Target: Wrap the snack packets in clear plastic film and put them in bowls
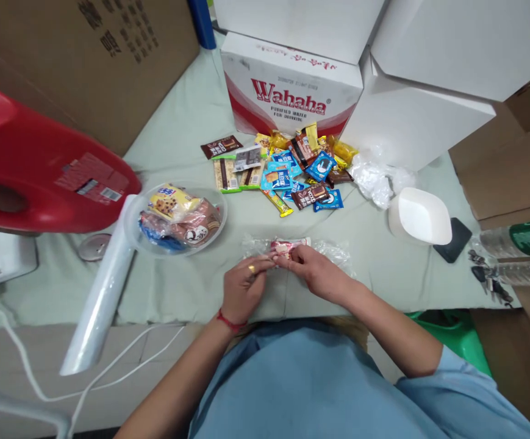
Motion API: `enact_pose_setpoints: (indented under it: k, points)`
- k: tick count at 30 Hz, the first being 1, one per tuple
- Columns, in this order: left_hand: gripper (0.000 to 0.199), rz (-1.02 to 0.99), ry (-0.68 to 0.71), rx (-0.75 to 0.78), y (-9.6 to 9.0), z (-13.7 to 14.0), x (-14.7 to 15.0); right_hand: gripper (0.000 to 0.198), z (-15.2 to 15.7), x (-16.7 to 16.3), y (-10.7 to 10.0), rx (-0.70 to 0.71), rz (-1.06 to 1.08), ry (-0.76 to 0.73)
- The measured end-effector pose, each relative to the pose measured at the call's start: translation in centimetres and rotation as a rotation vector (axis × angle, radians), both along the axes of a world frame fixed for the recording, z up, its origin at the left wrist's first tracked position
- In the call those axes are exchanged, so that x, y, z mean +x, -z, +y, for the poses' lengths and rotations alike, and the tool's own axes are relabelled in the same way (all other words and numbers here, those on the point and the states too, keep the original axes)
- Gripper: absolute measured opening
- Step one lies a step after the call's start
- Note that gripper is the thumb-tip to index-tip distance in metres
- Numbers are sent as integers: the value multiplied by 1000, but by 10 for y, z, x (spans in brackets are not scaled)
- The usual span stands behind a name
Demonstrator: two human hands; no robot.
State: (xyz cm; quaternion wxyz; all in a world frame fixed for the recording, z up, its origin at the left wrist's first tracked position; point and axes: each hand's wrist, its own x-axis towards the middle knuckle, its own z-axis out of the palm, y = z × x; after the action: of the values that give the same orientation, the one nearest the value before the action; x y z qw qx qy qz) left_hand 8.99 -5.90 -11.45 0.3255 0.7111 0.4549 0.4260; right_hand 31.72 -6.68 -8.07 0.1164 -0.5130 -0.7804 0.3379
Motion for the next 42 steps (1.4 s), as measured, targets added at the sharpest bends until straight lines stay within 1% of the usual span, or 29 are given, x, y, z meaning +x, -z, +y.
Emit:
enact_pose_setpoints:
  k: [1,3,4,5,6,7,9,11,13,15,17,19,22,24,26,28,29,30,31,32,34,35,36,37,38,39,40,41,42]
  points:
    - [27,-50,-150,-61,2,-3,-3,34,0,-2,-1,-12,2,18]
    - [25,-52,-440,-164,5,-7,-7,34,-1,-5,-3,11,1,-2]
    - [28,-13,-531,-192,6,-7,-7,34,0,-5,-4,30,1,-29]
    - [34,41,-575,-206,7,-7,-6,34,0,-5,-5,48,-1,-55]
    - [41,102,-579,-212,7,-6,-4,35,0,-5,-6,59,-1,-71]
    - [46,161,-561,-217,7,-4,-1,36,1,-4,-7,60,0,-74]
    - [49,269,-533,-244,6,1,7,35,2,-4,-9,33,16,-55]
    - [43,363,-534,-277,3,8,14,33,3,-4,-13,-11,33,-25]
    - [30,397,-524,-256,-2,12,18,31,3,-6,-16,-63,48,19]
    - [18,322,-476,-215,-8,12,19,30,4,-7,-19,-110,63,78]
    - [14,189,-420,-212,-16,10,21,30,3,-9,-18,-134,80,120]
    - [12,108,-364,-198,-25,6,26,29,3,-10,-15,-118,93,102]
    - [7,162,-251,-74,-34,0,41,30,2,-9,-8,-35,97,27]
    - [19,270,-169,17,-36,-6,51,32,1,-4,-8,32,119,-8]
    - [35,395,-102,85,-35,-13,59,33,-1,5,-12,77,188,-62]
    - [48,504,-47,124,-30,-21,61,36,-4,20,-20,72,278,-140]
    - [53,547,-22,130,-27,-24,61,36,-6,28,-24,56,314,-156]
    - [57,582,-2,132,-24,-27,60,36,-9,37,-27,51,337,-125]
    - [59,611,13,131,-21,-29,59,36,-11,45,-29,64,334,-41]
    - [61,633,21,131,-18,-30,57,36,-13,52,-28,102,295,89]
    - [63,663,22,137,-13,-31,55,34,-18,62,-22,220,116,371]
    - [64,670,19,143,-10,-31,55,38,-21,65,-17,265,4,469]
    - [64,676,13,146,-8,-31,55,45,-24,67,-12,280,-99,513]
    - [64,679,8,148,-7,-30,55,49,-27,69,-8,262,-178,511]
    - [64,682,4,148,-6,-30,56,44,-30,70,-6,220,-225,484]
    - [64,684,3,147,-5,-30,56,34,-32,72,-6,163,-245,458]
    - [63,686,3,145,-4,-30,57,23,-33,74,-9,99,-246,443]
    - [63,687,3,143,-4,-30,57,16,-32,75,-15,36,-227,443]
    - [63,687,3,141,-3,-30,57,15,-29,76,-24,-21,-190,455]
